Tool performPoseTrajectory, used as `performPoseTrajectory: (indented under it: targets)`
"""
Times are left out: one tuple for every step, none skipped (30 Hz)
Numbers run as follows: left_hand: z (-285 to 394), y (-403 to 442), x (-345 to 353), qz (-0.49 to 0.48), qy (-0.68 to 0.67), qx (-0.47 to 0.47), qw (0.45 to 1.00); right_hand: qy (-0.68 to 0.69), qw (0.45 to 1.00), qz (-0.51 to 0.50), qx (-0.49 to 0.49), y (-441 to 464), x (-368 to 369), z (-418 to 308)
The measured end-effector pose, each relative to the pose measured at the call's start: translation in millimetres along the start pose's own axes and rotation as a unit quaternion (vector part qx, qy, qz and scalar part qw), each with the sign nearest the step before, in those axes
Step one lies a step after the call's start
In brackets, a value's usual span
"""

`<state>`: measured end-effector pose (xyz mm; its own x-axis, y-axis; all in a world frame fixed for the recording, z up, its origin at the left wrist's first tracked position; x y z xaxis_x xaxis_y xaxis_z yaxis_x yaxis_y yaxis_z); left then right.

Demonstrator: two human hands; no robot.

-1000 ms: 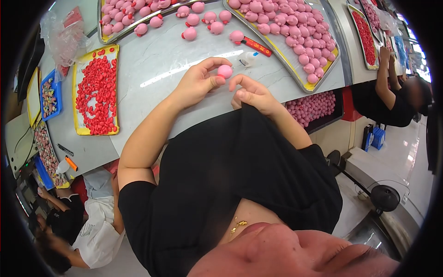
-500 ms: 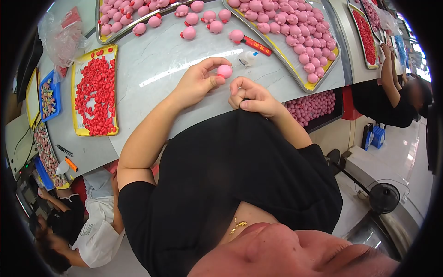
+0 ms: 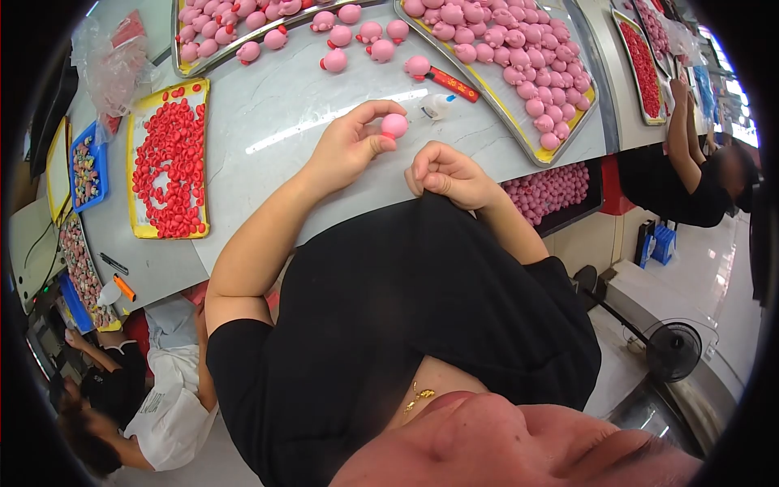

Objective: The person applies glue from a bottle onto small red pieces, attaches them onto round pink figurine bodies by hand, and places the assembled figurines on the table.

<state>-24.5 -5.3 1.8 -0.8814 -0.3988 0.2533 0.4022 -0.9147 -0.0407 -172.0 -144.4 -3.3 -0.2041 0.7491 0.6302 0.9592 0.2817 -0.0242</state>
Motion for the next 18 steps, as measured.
performPoseTrajectory:
  targets:
    - [1,-1,2,0.004,0.022,0.013,1.0,-0.001,1.0,-0.001,0.0,-1,-1,-1]
    - [2,-1,3,0.008,0.045,0.026,0.999,-0.038,0.999,-0.003,0.013,-2,-2,-1]
    - [2,-2,3,0.009,0.046,0.026,0.999,-0.075,0.997,-0.004,0.027,-3,-2,-1]
    - [2,-2,3,0.007,0.063,0.035,0.997,-0.075,0.997,-0.005,0.026,-3,-1,-1]
    - [2,-2,3,0.004,0.081,0.045,0.996,-0.063,0.997,0.007,0.033,-2,0,-1]
    - [0,-1,3,0.005,0.082,0.046,0.996,-0.051,0.998,0.02,0.04,-2,1,-1]
    - [-2,0,1,0.023,0.081,0.044,0.995,-0.053,0.998,0.018,0.039,-2,2,-1]
    - [-3,1,-1,0.041,0.081,0.043,0.995,-0.051,0.998,0.015,0.031,-2,3,0]
    - [-4,4,-5,0.041,0.084,0.045,0.995,-0.048,0.998,0.012,0.024,-1,2,0]
    - [-4,6,-11,0.063,0.115,0.012,0.991,-0.049,0.999,0.01,0.022,-1,1,0]
    - [-4,6,-15,0.085,0.146,-0.021,0.985,-0.06,0.998,0.001,0.017,-2,-1,1]
    - [-3,6,-15,0.085,0.148,-0.021,0.985,-0.07,0.997,-0.007,0.013,-3,-2,1]
    - [-1,6,-15,0.099,0.214,0.009,0.972,-0.071,0.997,-0.009,0.012,-3,-1,0]
    - [0,7,-16,0.113,0.279,0.04,0.953,-0.082,0.997,-0.01,0.0,-3,1,-1]
    - [1,8,-16,0.113,0.28,0.041,0.952,-0.094,0.995,-0.011,-0.011,-3,3,-3]
    - [2,7,-16,0.118,0.282,0.051,0.951,-0.095,0.995,-0.011,-0.011,-2,4,-4]
    - [1,7,-15,0.122,0.283,0.06,0.949,-0.096,0.995,-0.014,-0.014,-2,5,-5]
    - [2,6,-13,0.121,0.282,0.06,0.95,-0.096,0.995,-0.016,-0.016,-2,7,-6]
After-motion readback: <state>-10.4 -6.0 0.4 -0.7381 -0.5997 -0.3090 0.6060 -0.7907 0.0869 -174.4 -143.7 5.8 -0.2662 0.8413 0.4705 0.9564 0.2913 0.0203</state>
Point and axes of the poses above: each hand's wrist, its own y-axis towards the middle knuckle, its own x-axis out of the palm, z = x × y, the point moved 1 cm from there along y, towards the middle knuckle, and after that the axes turned 6 degrees about x, right-handed, at the moved point
